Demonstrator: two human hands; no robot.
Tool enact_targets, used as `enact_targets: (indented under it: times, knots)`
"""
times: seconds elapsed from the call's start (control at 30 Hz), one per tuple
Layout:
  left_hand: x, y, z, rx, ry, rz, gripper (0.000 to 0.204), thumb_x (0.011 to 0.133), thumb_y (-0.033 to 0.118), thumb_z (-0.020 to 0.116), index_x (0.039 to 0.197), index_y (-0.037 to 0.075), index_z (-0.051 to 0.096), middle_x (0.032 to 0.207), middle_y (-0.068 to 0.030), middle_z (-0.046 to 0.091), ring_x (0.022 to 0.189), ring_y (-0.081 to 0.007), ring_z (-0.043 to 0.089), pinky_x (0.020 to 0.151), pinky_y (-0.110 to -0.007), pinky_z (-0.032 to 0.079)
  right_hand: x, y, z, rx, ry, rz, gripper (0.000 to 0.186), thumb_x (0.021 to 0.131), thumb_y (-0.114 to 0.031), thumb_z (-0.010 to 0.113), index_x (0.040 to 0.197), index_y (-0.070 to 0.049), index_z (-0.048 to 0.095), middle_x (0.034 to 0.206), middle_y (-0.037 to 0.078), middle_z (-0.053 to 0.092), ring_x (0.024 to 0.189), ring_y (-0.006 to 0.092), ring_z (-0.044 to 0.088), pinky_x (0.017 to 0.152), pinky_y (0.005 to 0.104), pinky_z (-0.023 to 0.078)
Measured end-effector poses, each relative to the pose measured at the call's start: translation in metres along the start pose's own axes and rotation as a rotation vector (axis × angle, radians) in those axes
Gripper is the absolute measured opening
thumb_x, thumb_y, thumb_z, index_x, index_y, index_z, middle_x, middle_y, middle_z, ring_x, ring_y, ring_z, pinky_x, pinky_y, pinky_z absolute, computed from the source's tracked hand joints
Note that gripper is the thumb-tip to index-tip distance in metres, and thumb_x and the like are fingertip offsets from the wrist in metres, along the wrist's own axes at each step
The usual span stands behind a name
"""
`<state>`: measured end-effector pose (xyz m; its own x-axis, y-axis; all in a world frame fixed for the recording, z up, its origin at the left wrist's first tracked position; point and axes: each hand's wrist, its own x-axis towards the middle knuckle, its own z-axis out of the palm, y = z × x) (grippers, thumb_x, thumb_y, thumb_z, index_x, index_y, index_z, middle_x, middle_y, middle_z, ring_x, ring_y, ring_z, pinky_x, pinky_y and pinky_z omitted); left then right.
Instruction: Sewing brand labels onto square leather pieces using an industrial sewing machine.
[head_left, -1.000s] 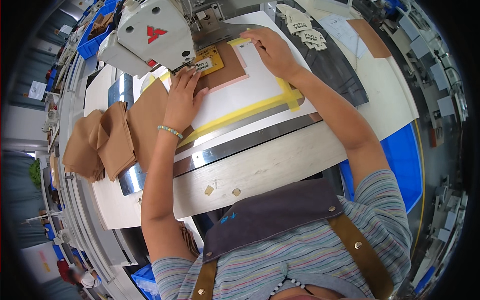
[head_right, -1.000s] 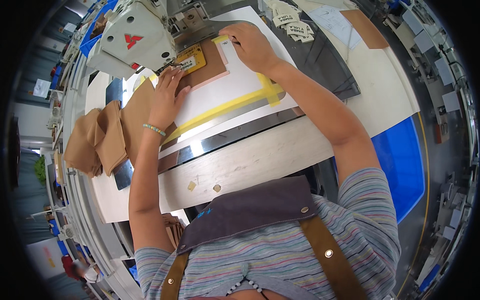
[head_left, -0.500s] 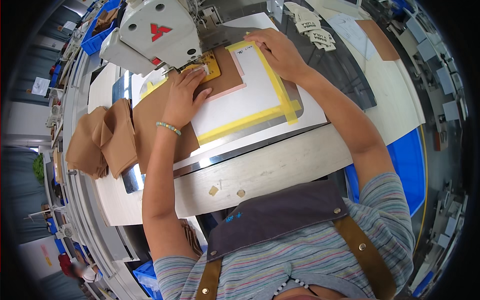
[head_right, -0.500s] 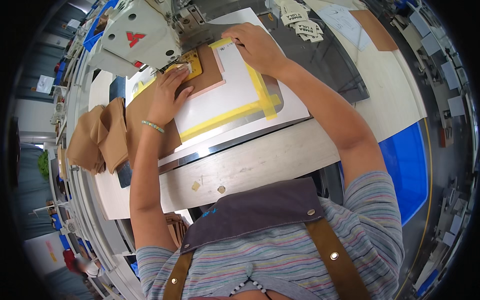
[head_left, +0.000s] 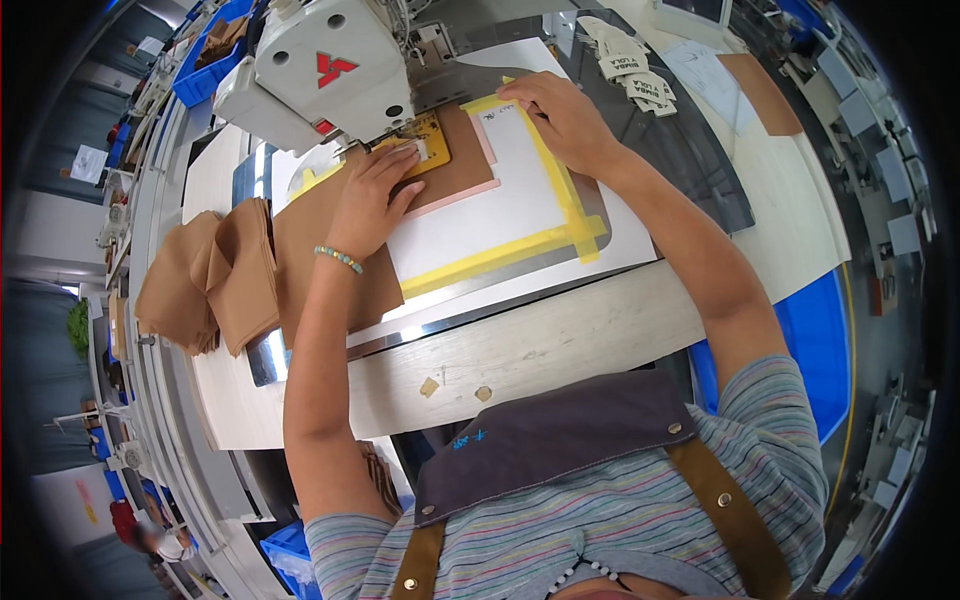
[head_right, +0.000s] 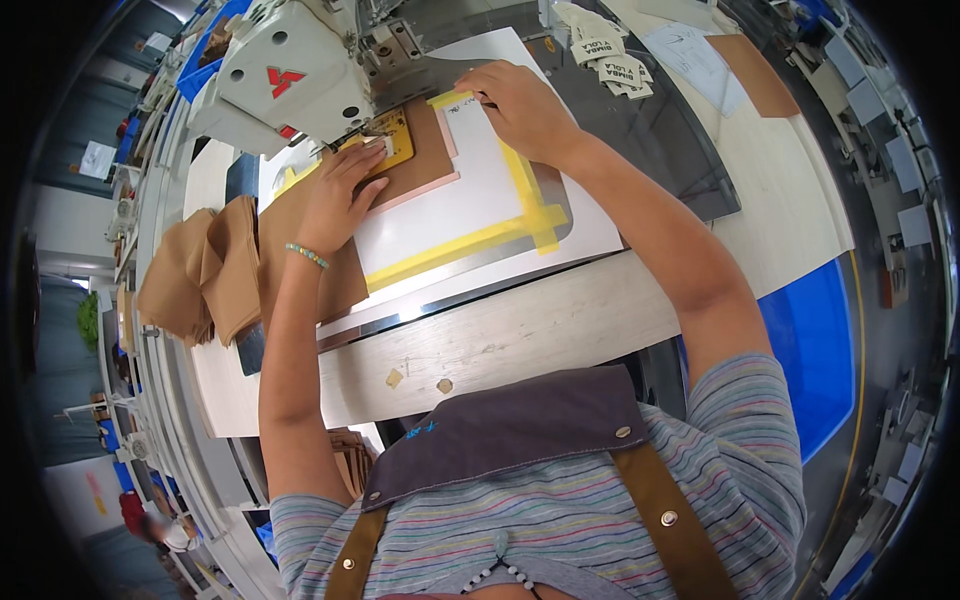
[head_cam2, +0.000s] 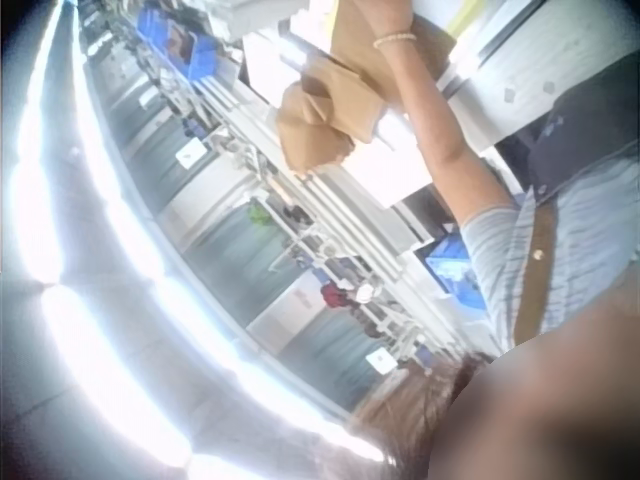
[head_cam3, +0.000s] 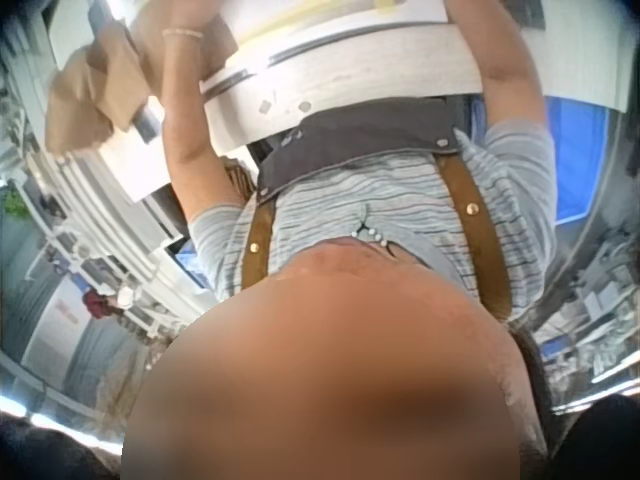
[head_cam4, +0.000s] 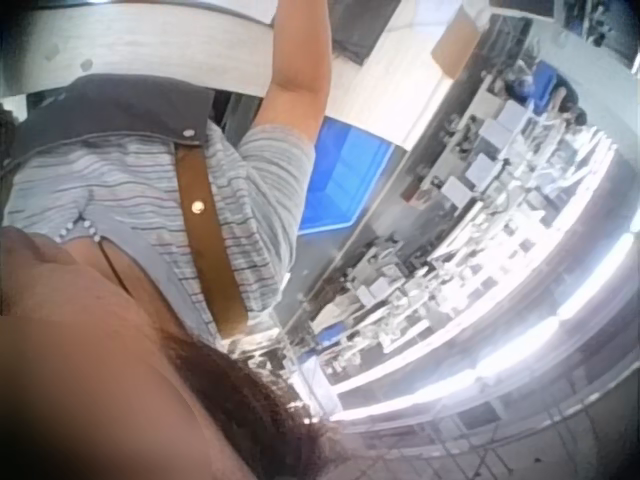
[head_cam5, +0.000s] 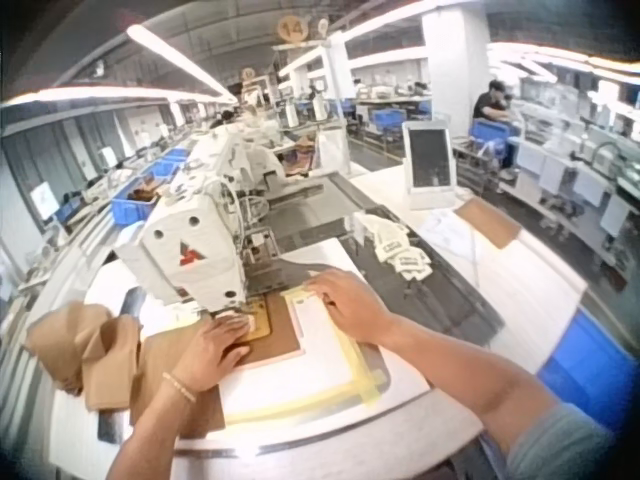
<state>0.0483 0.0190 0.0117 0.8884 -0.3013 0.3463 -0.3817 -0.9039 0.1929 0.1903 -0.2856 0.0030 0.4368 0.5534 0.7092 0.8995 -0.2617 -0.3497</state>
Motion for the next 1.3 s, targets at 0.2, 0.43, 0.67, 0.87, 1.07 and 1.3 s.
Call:
enact_targets:
  times: [0.2, 0.43, 0.67, 0.87, 1.07, 1.3]
  knots:
    - [0.001, -0.005, 0.002, -0.044, 0.003, -0.012, 0.040, 0.100, 0.024, 0.069, 0.133, 0.001, 0.069, 0.144, -0.0120, 0.066, 0.141, -0.0354, 0.053, 0.120, -0.044, 0.040, -0.001, -0.001, -0.001, 0.011, -0.048, 0.074, 0.027, 0.104, -0.010, 0.055, 0.127, -0.008, 0.070, 0.127, 0.013, 0.069, 0.120, 0.0336, 0.063, 0.102, 0.0427, 0.051]
    - [0.008, -0.013, 0.008, -0.082, 0.008, -0.063, 0.038, 0.102, 0.020, 0.068, 0.134, 0.000, 0.068, 0.140, -0.0154, 0.068, 0.141, -0.0361, 0.053, 0.118, -0.044, 0.041, -0.003, 0.001, 0.000, -0.005, -0.075, 0.094, 0.026, 0.103, -0.008, 0.055, 0.124, -0.008, 0.070, 0.127, 0.011, 0.069, 0.115, 0.0327, 0.064, 0.099, 0.0416, 0.052]
    - [0.005, -0.027, 0.016, -0.101, 0.008, -0.159, 0.039, 0.103, 0.023, 0.064, 0.134, 0.000, 0.067, 0.145, -0.0195, 0.063, 0.137, -0.0391, 0.054, 0.115, -0.045, 0.041, -0.004, 0.003, 0.000, 0.003, -0.064, 0.067, 0.026, 0.101, -0.004, 0.056, 0.124, -0.006, 0.069, 0.125, 0.010, 0.069, 0.112, 0.0328, 0.065, 0.097, 0.0413, 0.053]
    - [-0.041, -0.048, 0.024, 0.134, 0.091, -0.296, 0.072, 0.106, 0.050, 0.054, 0.161, 0.006, 0.042, 0.170, -0.0199, 0.035, 0.157, -0.0420, 0.028, 0.126, -0.054, 0.020, -0.004, 0.002, 0.002, 0.002, -0.074, 0.044, 0.026, 0.102, -0.004, 0.055, 0.124, -0.006, 0.069, 0.126, 0.009, 0.070, 0.116, 0.0326, 0.063, 0.100, 0.0417, 0.051]
    - [-0.072, -0.060, 0.021, 0.168, 0.085, -0.501, 0.072, 0.106, 0.053, 0.052, 0.159, 0.004, 0.045, 0.167, -0.0197, 0.040, 0.155, -0.0420, 0.033, 0.125, -0.056, 0.020, -0.006, 0.002, 0.003, -0.022, -0.091, 0.003, 0.027, 0.104, -0.006, 0.054, 0.126, -0.007, 0.069, 0.126, 0.008, 0.069, 0.114, 0.0305, 0.063, 0.099, 0.0409, 0.051]
    - [-0.041, -0.067, 0.021, 0.099, 0.095, -0.549, 0.073, 0.102, 0.054, 0.060, 0.150, -0.001, 0.055, 0.159, -0.0256, 0.048, 0.148, -0.0458, 0.042, 0.122, -0.053, 0.034, 0.002, -0.016, -0.011, 0.219, -0.190, 0.344, 0.035, 0.107, -0.010, 0.047, 0.138, -0.009, 0.064, 0.105, 0.010, 0.072, 0.094, 0.0283, 0.068, 0.090, 0.0372, 0.053]
